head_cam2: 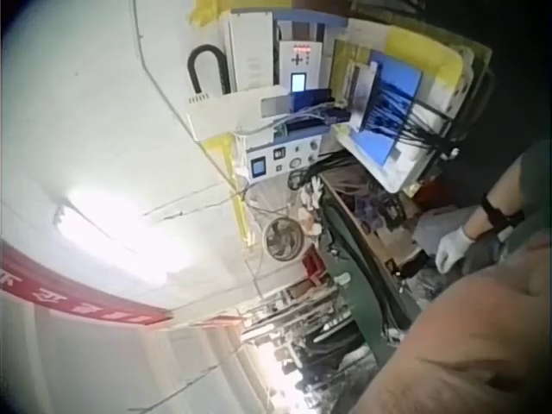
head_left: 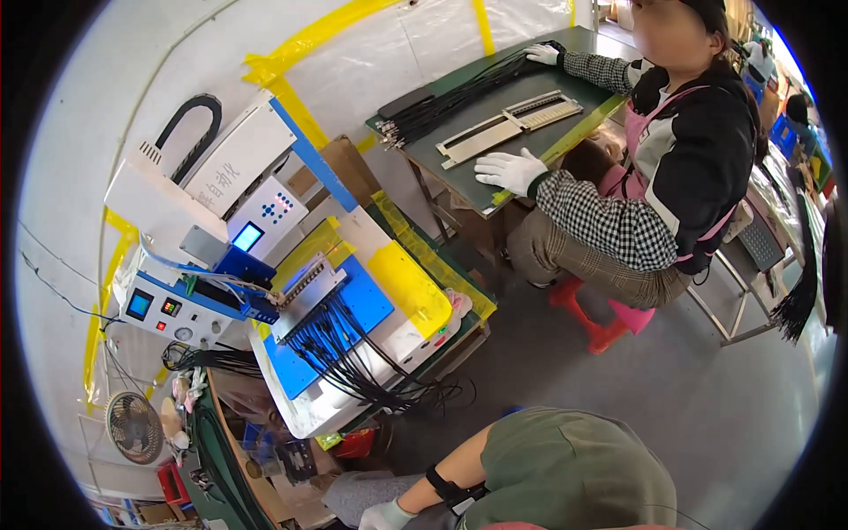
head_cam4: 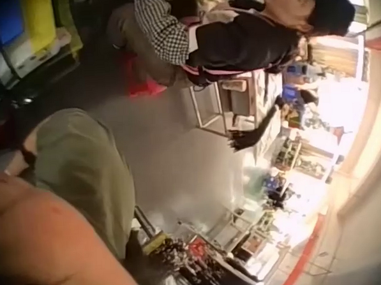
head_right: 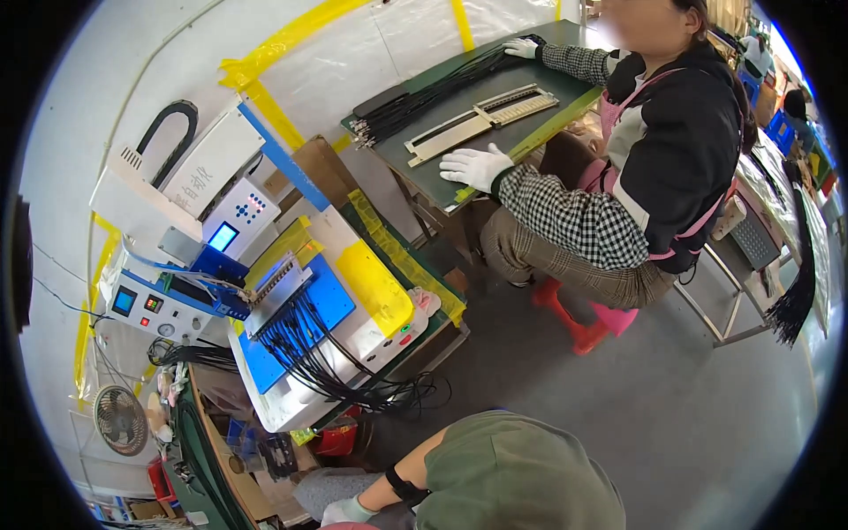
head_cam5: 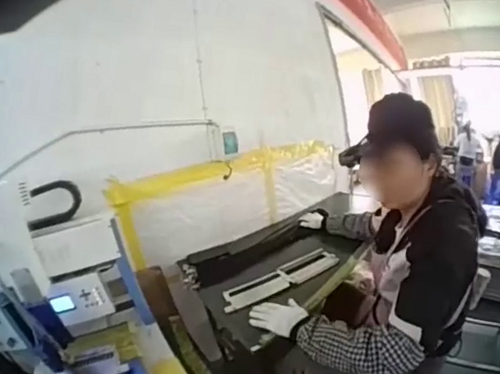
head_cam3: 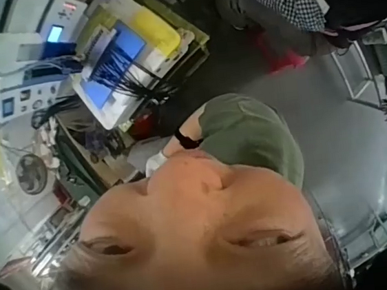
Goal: Organizing and inserting multiple black wires into a specialized assembly jig on a workbench.
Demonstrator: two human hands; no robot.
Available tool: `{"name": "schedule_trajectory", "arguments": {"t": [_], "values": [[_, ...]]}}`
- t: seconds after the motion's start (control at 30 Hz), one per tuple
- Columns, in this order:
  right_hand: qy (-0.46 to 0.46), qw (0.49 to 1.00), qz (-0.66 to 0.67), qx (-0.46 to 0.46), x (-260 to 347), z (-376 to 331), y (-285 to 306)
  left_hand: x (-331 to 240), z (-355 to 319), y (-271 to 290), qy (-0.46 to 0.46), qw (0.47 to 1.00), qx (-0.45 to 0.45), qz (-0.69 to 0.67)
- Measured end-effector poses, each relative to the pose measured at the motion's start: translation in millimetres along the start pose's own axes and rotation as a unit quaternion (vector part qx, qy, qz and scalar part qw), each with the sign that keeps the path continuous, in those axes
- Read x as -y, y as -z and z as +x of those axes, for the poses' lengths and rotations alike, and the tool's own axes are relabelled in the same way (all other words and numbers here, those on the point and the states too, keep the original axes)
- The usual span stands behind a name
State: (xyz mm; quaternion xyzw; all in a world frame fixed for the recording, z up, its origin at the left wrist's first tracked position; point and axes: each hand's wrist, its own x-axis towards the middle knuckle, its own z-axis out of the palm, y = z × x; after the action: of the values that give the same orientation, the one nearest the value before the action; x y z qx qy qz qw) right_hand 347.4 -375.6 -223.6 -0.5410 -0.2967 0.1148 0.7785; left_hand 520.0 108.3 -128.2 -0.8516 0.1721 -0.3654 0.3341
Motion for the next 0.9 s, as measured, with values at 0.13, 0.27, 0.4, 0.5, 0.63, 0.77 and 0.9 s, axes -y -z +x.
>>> {"name": "schedule_trajectory", "arguments": {"t": [0.13,0.27,0.4,0.5,0.63,0.77,0.9], "values": [[-0.049,0.990,-0.121,0.054,0,6,2,0,-4,-4,-0.013,1.000,-0.011,0.006],[-0.054,0.990,-0.116,0.062,-9,5,0,-6,-13,-11,-0.014,1.000,-0.025,0.010],[-0.029,0.993,-0.105,0.036,15,4,-7,-1,-45,-13,-0.002,0.999,-0.030,0.021],[-0.048,0.992,-0.106,0.041,14,5,-12,0,-72,-13,0.008,0.999,-0.034,0.026],[-0.065,0.988,-0.129,0.060,3,10,-21,1,-113,-9,0.024,0.998,-0.037,0.034],[-0.065,0.984,-0.150,0.065,2,13,-31,1,-158,-1,0.046,0.997,-0.038,0.045],[-0.035,0.987,-0.152,0.036,-20,21,-39,-11,-171,4,0.051,0.996,-0.052,0.045]]}}
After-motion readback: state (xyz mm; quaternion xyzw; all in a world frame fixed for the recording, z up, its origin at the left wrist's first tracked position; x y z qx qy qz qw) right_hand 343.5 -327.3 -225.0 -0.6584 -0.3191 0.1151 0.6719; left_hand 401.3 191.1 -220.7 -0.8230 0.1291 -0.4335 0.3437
